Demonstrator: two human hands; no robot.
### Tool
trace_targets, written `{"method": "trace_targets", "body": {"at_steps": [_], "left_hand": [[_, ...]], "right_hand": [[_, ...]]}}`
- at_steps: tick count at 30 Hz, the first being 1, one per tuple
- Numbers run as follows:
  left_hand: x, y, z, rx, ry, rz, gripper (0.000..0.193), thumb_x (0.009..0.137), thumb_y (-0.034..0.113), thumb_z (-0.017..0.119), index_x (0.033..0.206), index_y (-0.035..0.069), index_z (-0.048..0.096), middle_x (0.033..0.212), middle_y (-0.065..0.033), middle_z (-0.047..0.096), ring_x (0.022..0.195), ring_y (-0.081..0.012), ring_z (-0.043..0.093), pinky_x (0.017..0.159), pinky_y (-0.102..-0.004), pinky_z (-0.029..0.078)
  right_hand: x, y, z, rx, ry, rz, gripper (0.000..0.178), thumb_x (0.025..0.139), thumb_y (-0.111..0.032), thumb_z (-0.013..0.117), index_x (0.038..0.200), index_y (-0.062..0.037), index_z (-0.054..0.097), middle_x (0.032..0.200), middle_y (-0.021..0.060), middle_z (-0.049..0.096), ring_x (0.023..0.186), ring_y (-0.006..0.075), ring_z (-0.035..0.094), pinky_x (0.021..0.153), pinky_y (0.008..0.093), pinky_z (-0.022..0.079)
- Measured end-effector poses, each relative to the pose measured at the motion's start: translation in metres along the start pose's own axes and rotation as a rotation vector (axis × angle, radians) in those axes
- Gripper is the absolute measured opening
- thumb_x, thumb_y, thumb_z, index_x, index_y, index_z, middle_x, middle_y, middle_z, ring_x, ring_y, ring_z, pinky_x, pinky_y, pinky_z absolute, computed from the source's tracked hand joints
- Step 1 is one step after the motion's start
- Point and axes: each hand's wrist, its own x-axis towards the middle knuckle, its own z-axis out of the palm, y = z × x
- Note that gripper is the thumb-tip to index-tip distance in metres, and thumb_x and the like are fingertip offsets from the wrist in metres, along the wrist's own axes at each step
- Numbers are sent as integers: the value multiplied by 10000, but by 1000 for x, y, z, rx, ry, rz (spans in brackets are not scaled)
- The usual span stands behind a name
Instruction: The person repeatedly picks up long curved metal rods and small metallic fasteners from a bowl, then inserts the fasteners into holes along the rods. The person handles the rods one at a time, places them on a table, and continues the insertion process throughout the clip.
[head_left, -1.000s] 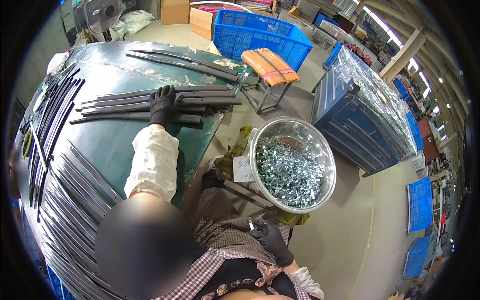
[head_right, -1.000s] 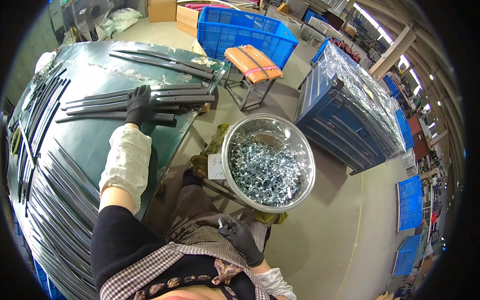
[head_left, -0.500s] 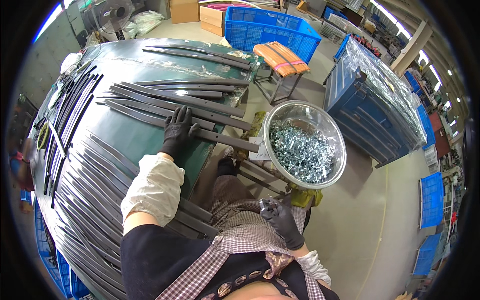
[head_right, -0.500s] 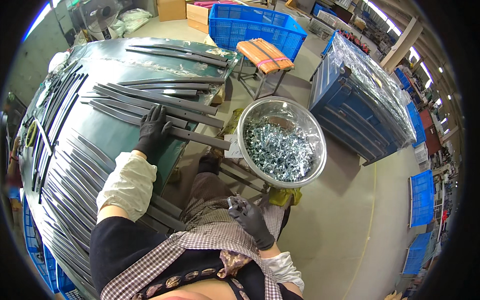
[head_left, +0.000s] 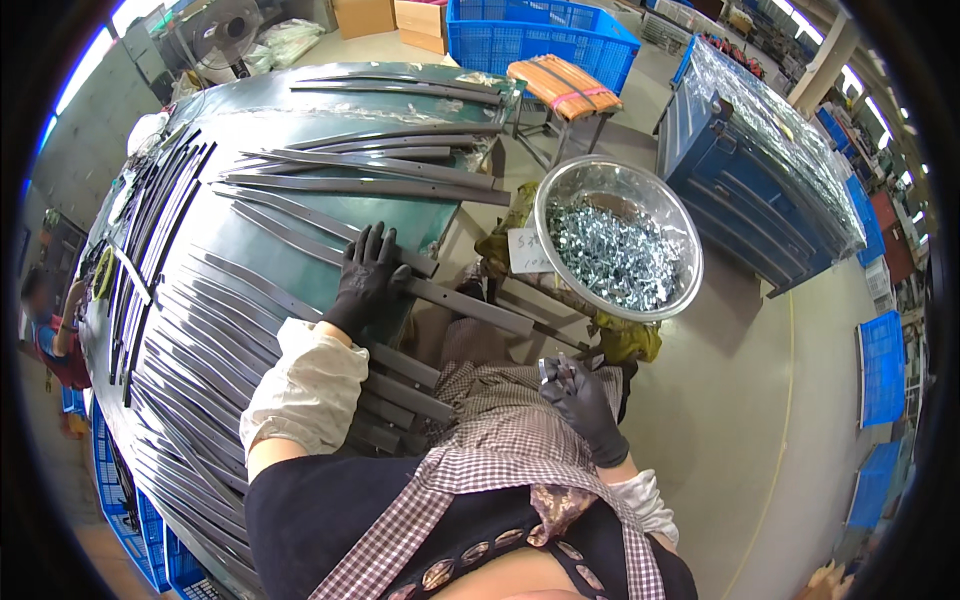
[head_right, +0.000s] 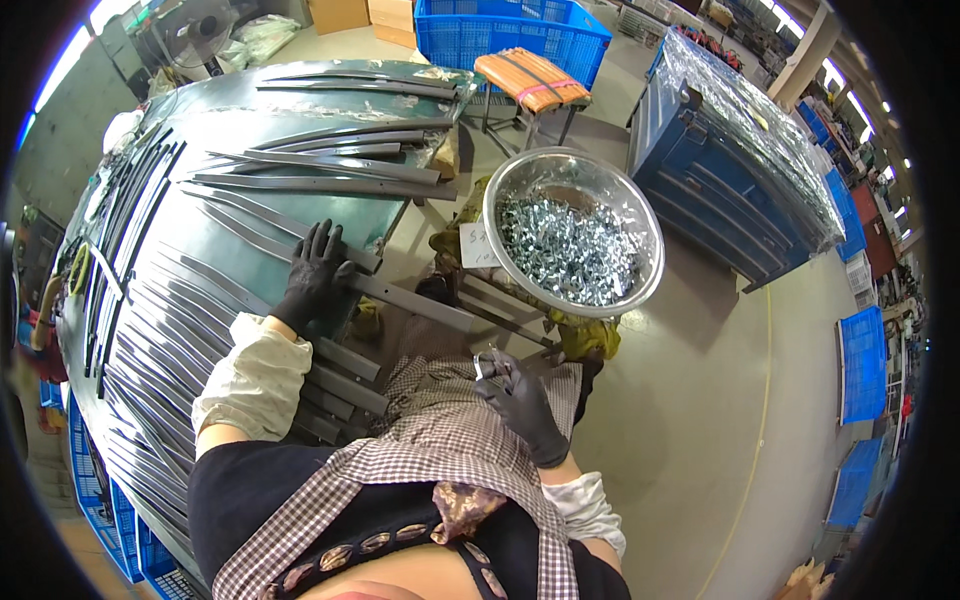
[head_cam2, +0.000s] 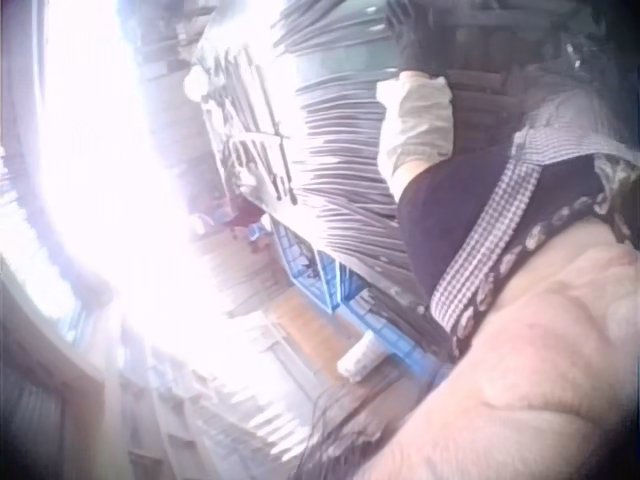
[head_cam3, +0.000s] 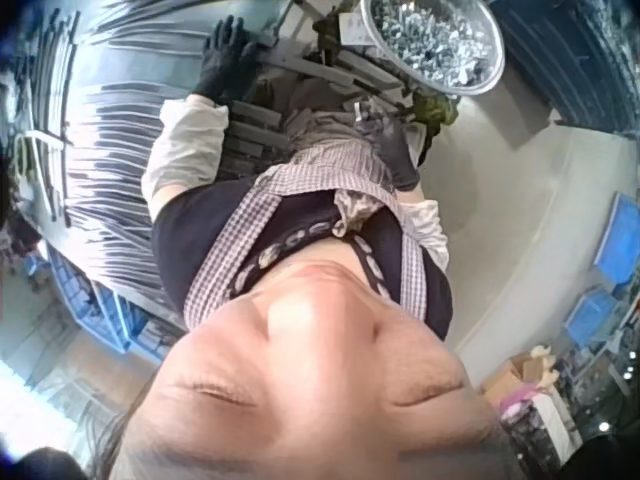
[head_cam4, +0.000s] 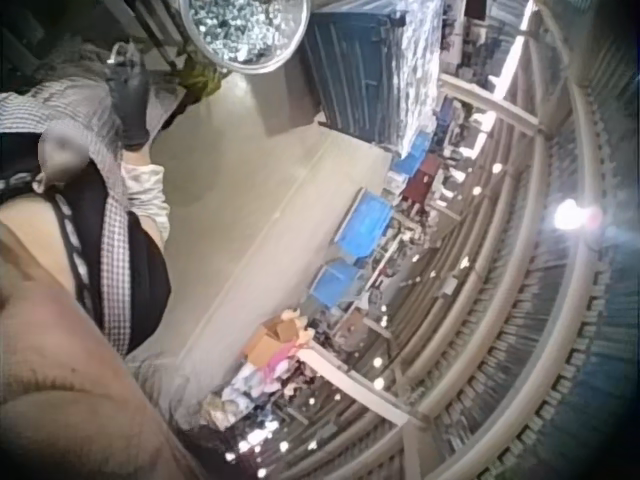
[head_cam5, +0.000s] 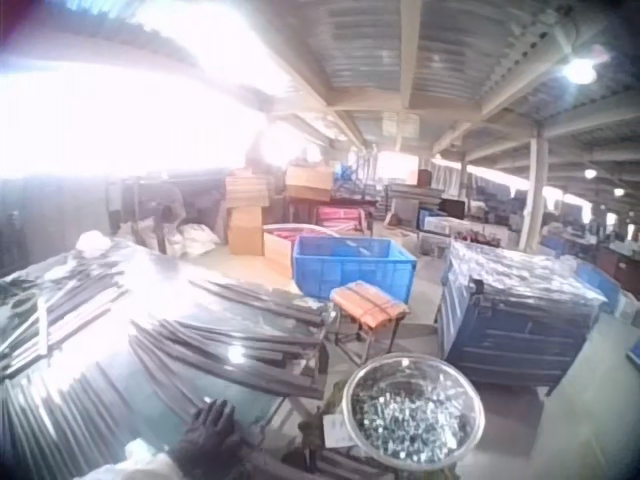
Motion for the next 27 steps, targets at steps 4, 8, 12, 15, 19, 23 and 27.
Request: {"method": "trace_targets", "body": {"at_steps": [4,8,12,15,19,23,27], "left_hand": [[8,31,-47,-336,-74,330,640,809,454,722,1311,94,558,1278,-122,565,1191,-351,529,979,-497,415],[5,40,-39,-340,-144,464,479,783,324,760,1196,121,627,1147,-83,641,1082,-319,595,886,-461,478],[11,46,-41,-336,-61,517,466,774,168,736,1221,89,634,1076,-93,705,992,-330,651,845,-444,531],[12,45,-44,-373,-45,551,442,775,138,727,1206,93,640,1071,-97,701,1004,-330,649,831,-444,529],[10,46,-53,-387,-109,516,411,753,165,743,1149,104,654,1019,-89,693,989,-318,636,824,-445,495],[8,46,-60,-293,-127,471,368,767,189,726,1124,129,659,1021,-70,658,1002,-309,608,830,-447,454],[4,51,-49,-244,-41,398,421,737,210,749,1145,134,678,918,-73,600,945,-329,588,824,-459,431]], "right_hand": [[-3,-8,3,68,68,-50,573,923,-41,696,1434,-8,439,1213,76,578,1008,118,578,824,244,519],[-4,3,-4,91,31,-2,577,941,-85,693,1444,5,425,1232,77,578,1015,112,574,841,255,516],[-5,-5,-6,19,13,3,604,951,-167,699,1443,35,412,1119,67,601,1008,109,577,844,252,508],[-4,-6,-4,-16,38,-49,614,951,-180,703,1446,33,408,1072,64,607,1008,109,581,837,244,506],[0,1,-8,-57,18,-38,597,950,-197,702,1424,42,428,1119,91,624,1034,144,598,888,289,507],[2,-2,-2,-165,-4,-81,530,947,-143,694,1390,27,458,1075,60,592,960,111,571,847,253,489],[3,2,0,-144,-3,-63,503,941,-145,705,1360,19,481,1052,37,571,921,92,562,823,242,491]]}}
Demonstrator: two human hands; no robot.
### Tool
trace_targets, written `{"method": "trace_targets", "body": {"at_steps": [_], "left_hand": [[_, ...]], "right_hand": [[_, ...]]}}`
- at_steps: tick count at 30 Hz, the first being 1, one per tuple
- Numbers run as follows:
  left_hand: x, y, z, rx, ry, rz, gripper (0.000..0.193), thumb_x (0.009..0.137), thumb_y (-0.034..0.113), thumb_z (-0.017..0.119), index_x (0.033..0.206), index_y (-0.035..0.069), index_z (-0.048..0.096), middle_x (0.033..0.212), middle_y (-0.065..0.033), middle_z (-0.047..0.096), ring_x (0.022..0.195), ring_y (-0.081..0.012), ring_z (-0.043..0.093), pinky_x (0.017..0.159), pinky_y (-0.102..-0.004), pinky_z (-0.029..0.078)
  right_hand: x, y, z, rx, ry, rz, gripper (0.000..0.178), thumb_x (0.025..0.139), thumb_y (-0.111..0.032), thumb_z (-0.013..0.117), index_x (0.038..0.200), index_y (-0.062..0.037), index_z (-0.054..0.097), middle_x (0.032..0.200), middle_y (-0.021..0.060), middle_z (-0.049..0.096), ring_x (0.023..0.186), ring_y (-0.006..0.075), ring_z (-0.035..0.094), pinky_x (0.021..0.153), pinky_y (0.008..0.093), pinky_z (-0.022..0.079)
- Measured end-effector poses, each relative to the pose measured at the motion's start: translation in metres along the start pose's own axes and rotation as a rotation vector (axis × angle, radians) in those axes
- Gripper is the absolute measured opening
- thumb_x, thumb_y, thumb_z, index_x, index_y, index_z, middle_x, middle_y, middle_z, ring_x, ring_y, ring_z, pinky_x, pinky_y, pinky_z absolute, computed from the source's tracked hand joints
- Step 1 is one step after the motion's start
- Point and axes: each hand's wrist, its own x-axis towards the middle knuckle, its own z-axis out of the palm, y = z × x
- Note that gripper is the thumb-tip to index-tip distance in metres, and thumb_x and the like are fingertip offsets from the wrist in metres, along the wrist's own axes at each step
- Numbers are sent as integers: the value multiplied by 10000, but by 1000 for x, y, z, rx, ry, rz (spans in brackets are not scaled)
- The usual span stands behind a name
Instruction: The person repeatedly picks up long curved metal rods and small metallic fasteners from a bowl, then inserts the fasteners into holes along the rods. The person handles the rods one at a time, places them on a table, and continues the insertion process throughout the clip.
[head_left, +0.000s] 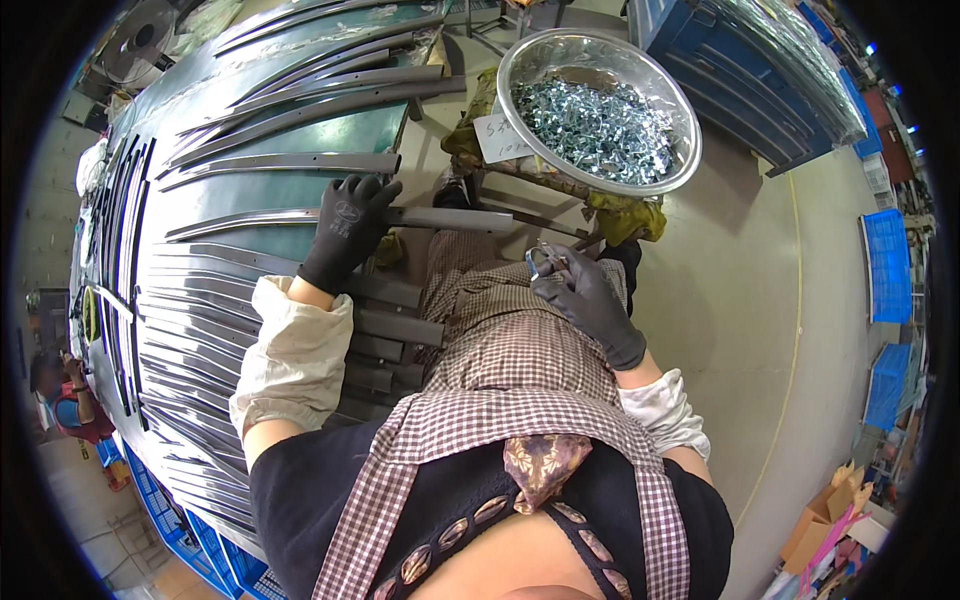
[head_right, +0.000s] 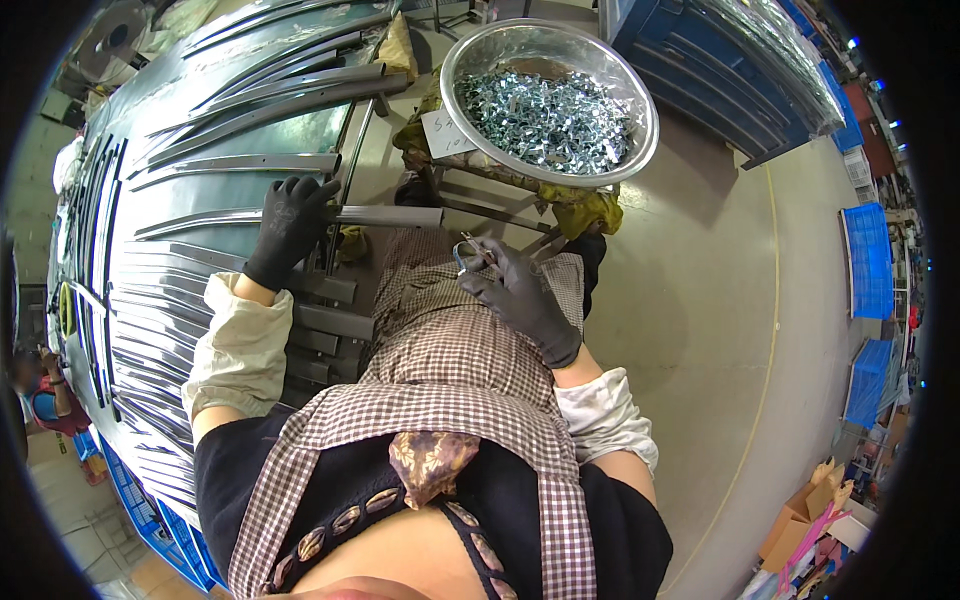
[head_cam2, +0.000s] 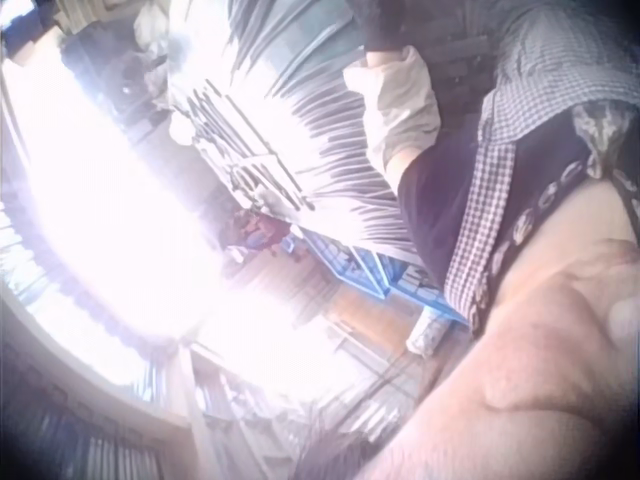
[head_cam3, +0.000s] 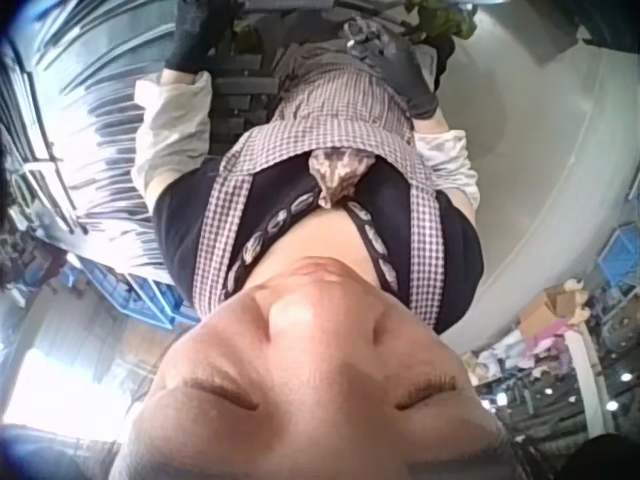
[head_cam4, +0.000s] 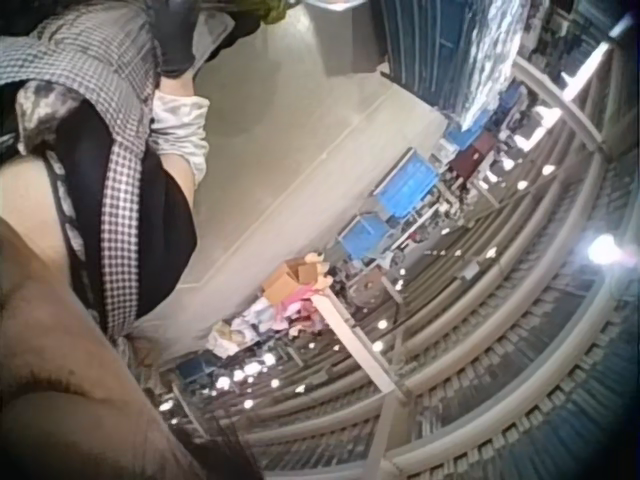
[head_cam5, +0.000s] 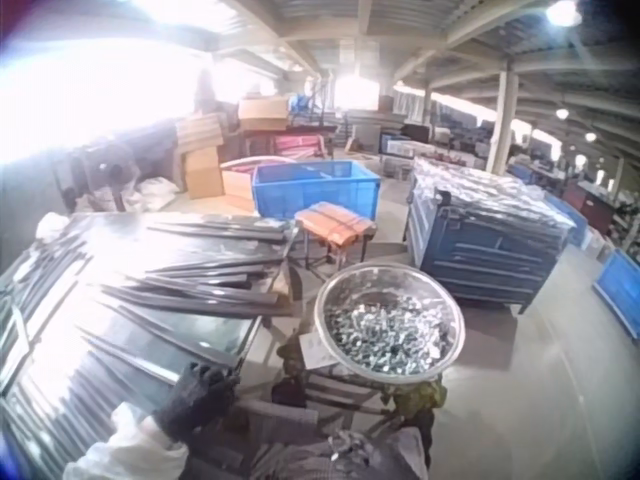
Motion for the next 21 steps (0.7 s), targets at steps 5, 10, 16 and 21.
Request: {"method": "trace_targets", "body": {"at_steps": [5,10,16,21], "left_hand": [[-1,8,-11,-176,-135,40,490,744,253,784,1202,133,657,1072,-87,634,1030,-322,585,858,-437,438],[0,11,-12,-295,-161,123,521,773,265,772,1256,113,650,1119,-101,662,1072,-323,594,908,-445,439],[17,29,-3,-463,-211,152,512,806,276,750,1270,88,645,1139,-134,671,1046,-353,620,904,-451,476],[30,43,9,-569,-283,133,463,833,305,747,1242,112,648,1071,-133,680,913,-355,660,795,-446,528]], "right_hand": [[4,8,-6,-185,-12,-38,565,931,-273,721,1343,35,488,1098,149,649,1008,195,631,905,353,510],[9,5,-8,-594,57,-133,568,921,-312,717,1332,15,501,1066,191,664,981,281,662,875,394,522],[33,-2,-15,-831,47,-253,507,932,-342,675,1292,-14,533,1074,211,669,980,366,666,815,437,531],[55,-14,-13,-1053,-71,-281,434,915,-286,699,1257,-52,570,1059,165,683,943,350,678,782,419,540]]}}
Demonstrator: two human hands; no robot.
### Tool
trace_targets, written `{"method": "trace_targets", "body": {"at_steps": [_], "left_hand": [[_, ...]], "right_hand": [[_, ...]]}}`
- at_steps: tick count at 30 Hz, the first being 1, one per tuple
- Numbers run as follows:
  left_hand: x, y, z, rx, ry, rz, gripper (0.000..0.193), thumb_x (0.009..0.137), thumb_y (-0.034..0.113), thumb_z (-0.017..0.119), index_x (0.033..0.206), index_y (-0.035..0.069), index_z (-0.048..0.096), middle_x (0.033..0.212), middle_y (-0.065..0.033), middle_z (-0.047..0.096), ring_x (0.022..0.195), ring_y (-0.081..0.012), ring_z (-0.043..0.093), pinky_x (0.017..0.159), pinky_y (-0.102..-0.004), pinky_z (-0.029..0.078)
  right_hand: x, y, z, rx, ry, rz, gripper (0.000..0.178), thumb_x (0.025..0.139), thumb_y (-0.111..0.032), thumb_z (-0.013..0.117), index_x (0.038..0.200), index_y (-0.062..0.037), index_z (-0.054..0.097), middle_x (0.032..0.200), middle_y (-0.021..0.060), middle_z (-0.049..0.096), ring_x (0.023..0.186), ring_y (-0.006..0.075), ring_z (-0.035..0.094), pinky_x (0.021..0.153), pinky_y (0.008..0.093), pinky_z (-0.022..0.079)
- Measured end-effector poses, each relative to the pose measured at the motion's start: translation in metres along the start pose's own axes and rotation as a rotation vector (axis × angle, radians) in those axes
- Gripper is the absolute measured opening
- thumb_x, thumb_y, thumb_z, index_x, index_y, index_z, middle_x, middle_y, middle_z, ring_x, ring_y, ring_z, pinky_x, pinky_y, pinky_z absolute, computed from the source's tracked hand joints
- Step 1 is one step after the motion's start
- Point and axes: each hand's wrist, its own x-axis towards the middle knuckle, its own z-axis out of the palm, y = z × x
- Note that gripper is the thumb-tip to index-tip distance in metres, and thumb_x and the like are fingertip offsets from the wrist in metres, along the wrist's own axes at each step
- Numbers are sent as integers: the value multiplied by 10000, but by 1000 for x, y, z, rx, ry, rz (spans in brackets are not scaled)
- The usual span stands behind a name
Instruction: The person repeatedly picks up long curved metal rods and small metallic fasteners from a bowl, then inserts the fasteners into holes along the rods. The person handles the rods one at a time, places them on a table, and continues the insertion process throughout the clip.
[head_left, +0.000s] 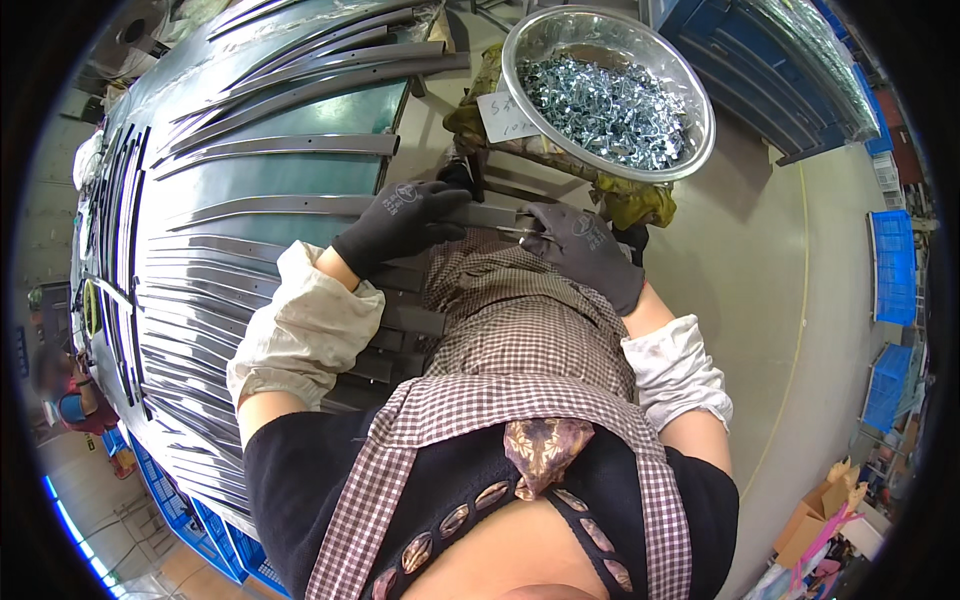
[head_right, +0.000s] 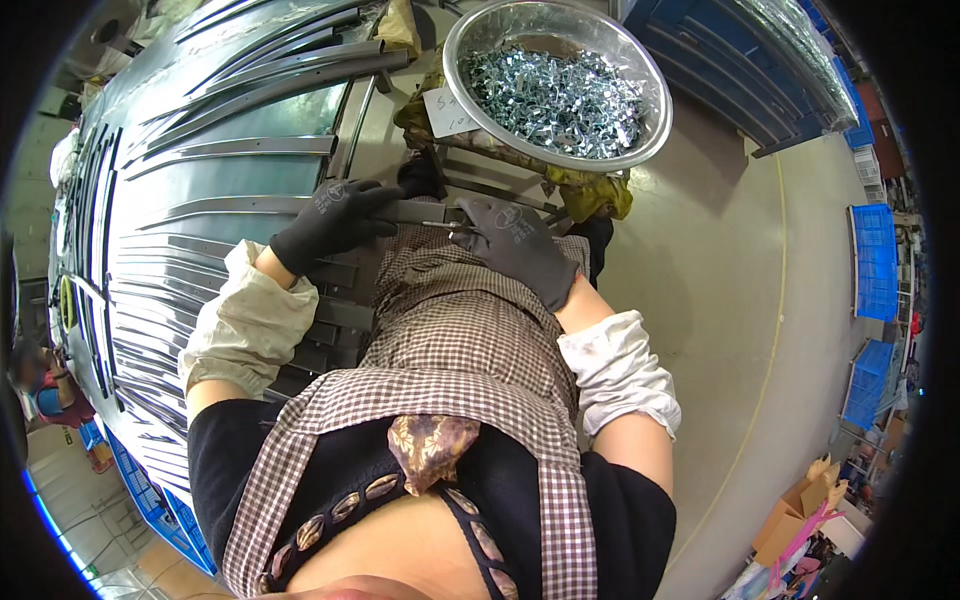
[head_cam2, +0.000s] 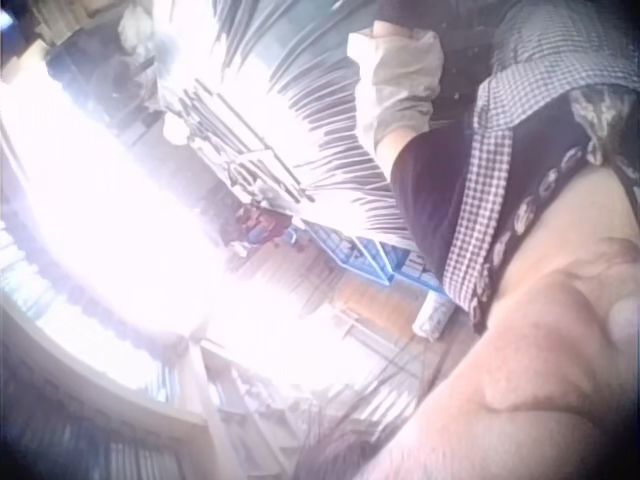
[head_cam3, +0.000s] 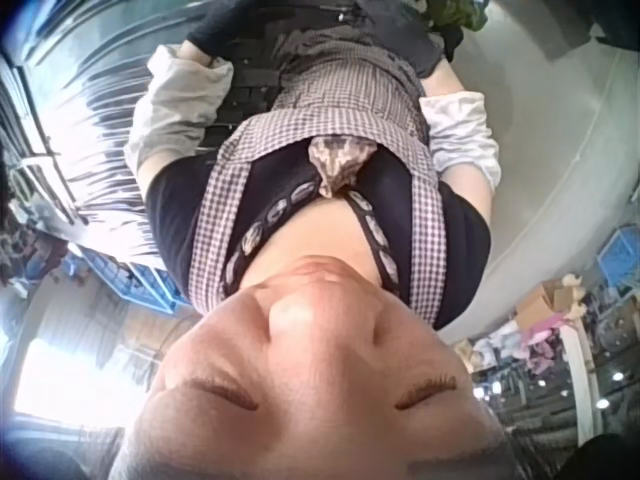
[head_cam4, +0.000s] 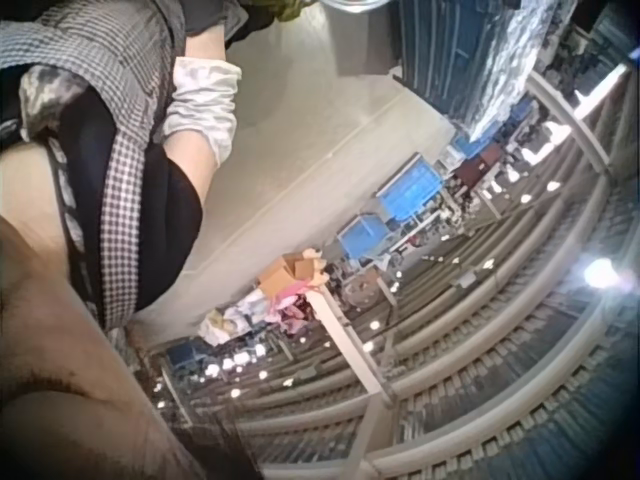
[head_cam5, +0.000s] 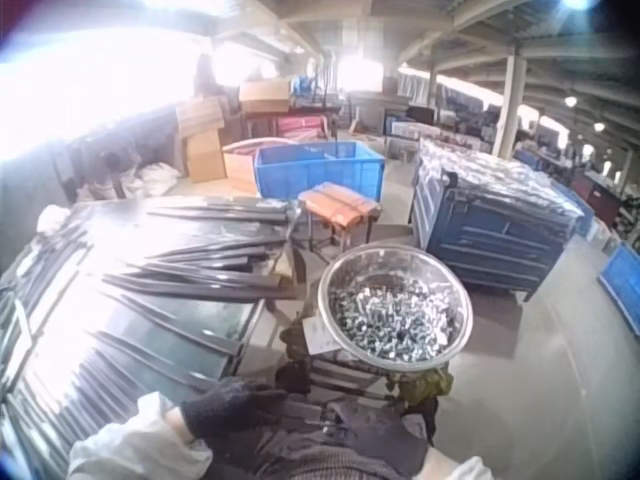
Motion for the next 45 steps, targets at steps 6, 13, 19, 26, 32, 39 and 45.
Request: {"method": "trace_targets", "body": {"at_steps": [6,13,19,26,32,39,45], "left_hand": [[1,6,-2,25,-15,3,473,793,301,780,1204,93,670,983,-154,687,853,-374,669,748,-459,529],[-2,-3,2,84,6,24,479,844,319,729,1286,165,627,1045,-115,672,884,-338,666,768,-438,535],[-5,-11,10,218,61,86,514,834,289,744,1301,122,609,985,-108,679,859,-319,669,746,-429,537],[-4,-12,10,302,69,164,534,864,279,701,1345,98,557,1004,-84,657,815,-287,661,709,-395,540],[-7,-22,12,290,1,185,536,866,274,711,1342,81,558,987,-112,666,813,-311,658,698,-399,533],[-4,-13,9,97,65,200,502,807,261,766,1253,75,629,917,-126,676,829,-321,660,711,-397,529],[-16,-9,-22,162,177,28,436,798,228,761,1202,104,656,956,-116,666,838,-337,655,725,-414,517]], "right_hand": [[30,13,-8,322,-180,-87,277,911,-232,703,1092,-23,678,901,139,710,862,260,701,752,372,537],[20,30,20,305,26,43,223,930,-211,670,1009,-3,688,845,129,698,786,272,675,732,363,524],[-19,18,-3,117,17,132,230,953,-256,613,994,-41,686,863,174,685,814,358,673,712,446,521],[-21,22,17,150,125,-31,196,954,-225,599,956,-41,666,808,171,661,750,369,651,664,439,508],[0,5,6,-49,63,-135,162,919,-209,633,928,-50,662,782,147,667,733,356,657,633,439,524],[3,2,-7,-100,93,-238,158,918,-232,654,912,-75,673,775,118,680,660,336,666,593,425,542],[-8,49,-42,-117,204,-23,216,921,-266,672,933,-51,694,845,138,710,750,323,683,679,407,538]]}}
